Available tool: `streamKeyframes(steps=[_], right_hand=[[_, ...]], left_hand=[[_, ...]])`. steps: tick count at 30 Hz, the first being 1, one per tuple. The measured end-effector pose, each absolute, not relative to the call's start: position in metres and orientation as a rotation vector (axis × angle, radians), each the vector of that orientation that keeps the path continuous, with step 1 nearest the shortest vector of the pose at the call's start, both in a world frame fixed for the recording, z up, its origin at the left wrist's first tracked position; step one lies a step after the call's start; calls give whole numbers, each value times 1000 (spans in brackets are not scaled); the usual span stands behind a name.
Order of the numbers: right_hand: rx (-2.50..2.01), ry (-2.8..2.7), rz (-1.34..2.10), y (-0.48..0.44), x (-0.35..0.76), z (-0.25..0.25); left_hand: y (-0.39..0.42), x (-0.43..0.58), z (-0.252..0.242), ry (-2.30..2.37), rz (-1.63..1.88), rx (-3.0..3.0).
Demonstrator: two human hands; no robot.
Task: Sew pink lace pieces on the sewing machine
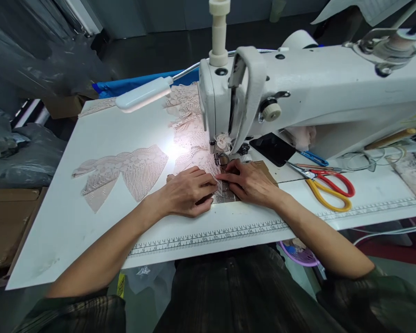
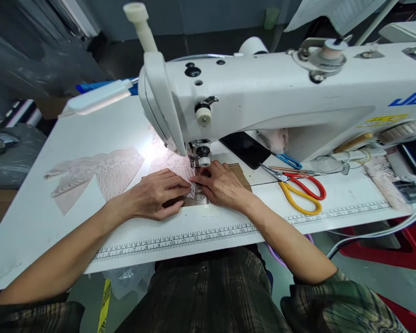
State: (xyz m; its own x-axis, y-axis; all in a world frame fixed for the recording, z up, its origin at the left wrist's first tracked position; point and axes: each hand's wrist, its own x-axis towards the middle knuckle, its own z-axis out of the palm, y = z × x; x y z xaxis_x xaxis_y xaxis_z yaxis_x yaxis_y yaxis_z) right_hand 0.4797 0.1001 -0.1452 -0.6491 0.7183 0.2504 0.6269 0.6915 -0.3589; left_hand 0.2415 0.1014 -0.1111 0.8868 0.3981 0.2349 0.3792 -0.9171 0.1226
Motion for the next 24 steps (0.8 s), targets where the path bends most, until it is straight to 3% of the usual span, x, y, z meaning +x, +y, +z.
streamKeyframes(steps=[24], right_hand=[[-1235, -2499, 309, 98, 472, -147]], left_hand=[[98, 246, -122, 876, 436, 3090]])
